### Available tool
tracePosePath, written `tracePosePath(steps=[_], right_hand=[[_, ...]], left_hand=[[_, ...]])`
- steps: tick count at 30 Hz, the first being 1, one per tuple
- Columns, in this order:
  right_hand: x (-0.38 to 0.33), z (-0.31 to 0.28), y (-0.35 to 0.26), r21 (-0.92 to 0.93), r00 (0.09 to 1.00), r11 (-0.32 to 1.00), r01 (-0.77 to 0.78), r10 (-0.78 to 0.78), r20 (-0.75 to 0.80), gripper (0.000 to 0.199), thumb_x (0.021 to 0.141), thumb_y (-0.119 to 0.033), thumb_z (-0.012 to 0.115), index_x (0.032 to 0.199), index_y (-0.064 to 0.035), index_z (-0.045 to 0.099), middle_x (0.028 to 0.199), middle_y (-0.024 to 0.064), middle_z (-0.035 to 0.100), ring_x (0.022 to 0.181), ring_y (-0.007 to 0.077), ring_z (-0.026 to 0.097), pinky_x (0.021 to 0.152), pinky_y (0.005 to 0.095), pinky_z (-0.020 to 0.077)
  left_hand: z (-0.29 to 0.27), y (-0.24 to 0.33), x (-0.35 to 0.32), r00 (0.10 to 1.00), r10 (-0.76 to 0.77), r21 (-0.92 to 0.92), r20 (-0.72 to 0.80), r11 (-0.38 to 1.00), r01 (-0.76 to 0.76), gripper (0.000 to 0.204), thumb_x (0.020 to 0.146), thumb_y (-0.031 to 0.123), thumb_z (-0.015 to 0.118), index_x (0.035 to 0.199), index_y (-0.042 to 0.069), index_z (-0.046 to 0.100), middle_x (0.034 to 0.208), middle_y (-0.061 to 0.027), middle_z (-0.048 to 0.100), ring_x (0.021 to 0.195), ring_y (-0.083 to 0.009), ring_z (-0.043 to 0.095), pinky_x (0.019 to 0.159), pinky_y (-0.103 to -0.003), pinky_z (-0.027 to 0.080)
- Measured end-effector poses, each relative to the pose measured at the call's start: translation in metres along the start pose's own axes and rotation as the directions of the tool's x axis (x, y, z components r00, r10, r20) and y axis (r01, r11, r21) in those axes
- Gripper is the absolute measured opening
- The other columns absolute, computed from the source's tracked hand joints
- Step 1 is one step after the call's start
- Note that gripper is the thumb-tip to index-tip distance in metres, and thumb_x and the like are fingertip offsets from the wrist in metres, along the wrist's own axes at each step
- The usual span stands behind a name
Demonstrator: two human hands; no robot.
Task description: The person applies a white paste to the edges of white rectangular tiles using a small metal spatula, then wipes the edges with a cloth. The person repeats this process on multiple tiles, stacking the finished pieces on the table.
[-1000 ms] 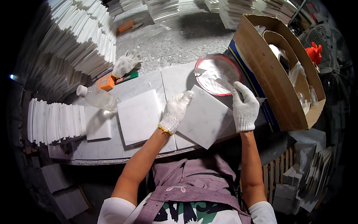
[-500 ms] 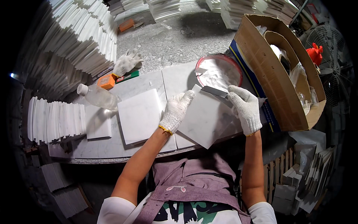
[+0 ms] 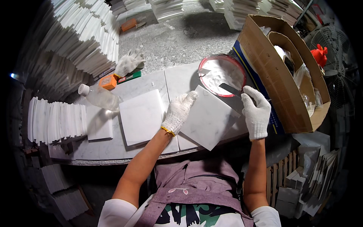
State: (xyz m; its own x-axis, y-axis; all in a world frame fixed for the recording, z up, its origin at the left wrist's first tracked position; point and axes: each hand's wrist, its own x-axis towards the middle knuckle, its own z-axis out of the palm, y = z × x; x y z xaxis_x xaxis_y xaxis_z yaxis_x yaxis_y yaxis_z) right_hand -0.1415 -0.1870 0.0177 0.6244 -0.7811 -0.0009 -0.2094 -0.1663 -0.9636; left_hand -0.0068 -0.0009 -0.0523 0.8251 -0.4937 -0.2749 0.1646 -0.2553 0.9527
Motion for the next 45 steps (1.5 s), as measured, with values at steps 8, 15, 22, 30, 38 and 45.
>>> tracePosePath(steps=[8, 15, 22, 30, 38, 45], right_hand=[[0.015, 0.022, 0.025, -0.609, 0.915, 0.706, 0.361, -0.394, 0.086, 0.016, 0.086, -0.019, 0.068, 0.101, -0.0165, 0.071, 0.095, 0.0088, 0.07, 0.085, 0.0291, 0.068, 0.074, 0.0367, 0.0536], [-0.033, -0.02, 0.024, -0.309, 0.861, 0.865, 0.395, -0.466, -0.204, 0.033, 0.083, -0.01, 0.074, 0.113, 0.0012, 0.067, 0.114, 0.0157, 0.066, 0.102, 0.0253, 0.065, 0.09, 0.0332, 0.0516], [-0.032, -0.044, 0.1, -0.233, 0.882, 0.972, 0.031, -0.137, -0.451, 0.042, 0.085, -0.008, 0.073, 0.124, -0.0007, 0.062, 0.126, 0.0131, 0.059, 0.111, 0.0223, 0.06, 0.092, 0.0316, 0.0528], [0.003, -0.033, 0.111, -0.432, 0.896, 0.888, -0.157, -0.056, -0.441, 0.042, 0.084, -0.027, 0.073, 0.122, -0.0098, 0.065, 0.119, 0.0121, 0.065, 0.108, 0.0254, 0.063, 0.093, 0.0346, 0.0492], [-0.019, -0.05, 0.081, 0.107, 0.98, 0.993, 0.044, -0.022, -0.198, 0.043, 0.089, -0.006, 0.068, 0.128, -0.0009, 0.052, 0.122, 0.0105, 0.058, 0.11, 0.0184, 0.059, 0.095, 0.0324, 0.0486], [-0.043, -0.065, 0.042, 0.157, 0.971, 0.971, 0.18, -0.201, 0.13, 0.042, 0.089, -0.007, 0.063, 0.129, -0.0021, 0.05, 0.126, 0.0097, 0.056, 0.117, 0.019, 0.053, 0.103, 0.0343, 0.0418]], left_hand=[[0.008, 0.007, -0.003, 0.999, 0.039, -0.008, -0.025, 0.999, -0.04, 0.043, 0.098, 0.038, 0.057, 0.092, -0.003, 0.067, 0.072, 0.0024, 0.054, 0.07, -0.0089, 0.044, 0.065, -0.027, 0.041], [0.0, -0.003, 0.0, 0.999, 0.045, 0.043, -0.03, 0.998, -0.044, 0.044, 0.098, 0.04, 0.058, 0.098, -0.003, 0.068, 0.076, 0.0017, 0.056, 0.072, -0.0086, 0.046, 0.068, -0.027, 0.043], [0.002, 0.001, -0.003, 0.999, 0.002, 0.034, -0.035, 0.999, 0.0, 0.042, 0.098, 0.039, 0.058, 0.099, -0.001, 0.067, 0.079, 0.0012, 0.057, 0.075, -0.0086, 0.047, 0.071, -0.026, 0.043], [0.01, -0.004, -0.02, 1.0, -0.016, 0.036, 0.024, 0.999, 0.015, 0.043, 0.097, 0.04, 0.059, 0.089, -0.001, 0.068, 0.071, 0.0039, 0.053, 0.068, -0.0085, 0.043, 0.063, -0.026, 0.039], [0.013, -0.005, -0.027, 0.999, 0.022, 0.067, 0.028, 0.997, -0.023, 0.05, 0.094, 0.049, 0.059, 0.087, 0.0, 0.068, 0.067, 0.0019, 0.052, 0.066, -0.0112, 0.044, 0.063, -0.03, 0.04], [0.011, -0.004, -0.027, 0.998, 0.05, 0.229, 0.039, 0.972, -0.058, 0.057, 0.094, 0.055, 0.053, 0.079, 0.0, 0.061, 0.067, -0.009, 0.053, 0.065, -0.0194, 0.047, 0.066, -0.036, 0.043]])
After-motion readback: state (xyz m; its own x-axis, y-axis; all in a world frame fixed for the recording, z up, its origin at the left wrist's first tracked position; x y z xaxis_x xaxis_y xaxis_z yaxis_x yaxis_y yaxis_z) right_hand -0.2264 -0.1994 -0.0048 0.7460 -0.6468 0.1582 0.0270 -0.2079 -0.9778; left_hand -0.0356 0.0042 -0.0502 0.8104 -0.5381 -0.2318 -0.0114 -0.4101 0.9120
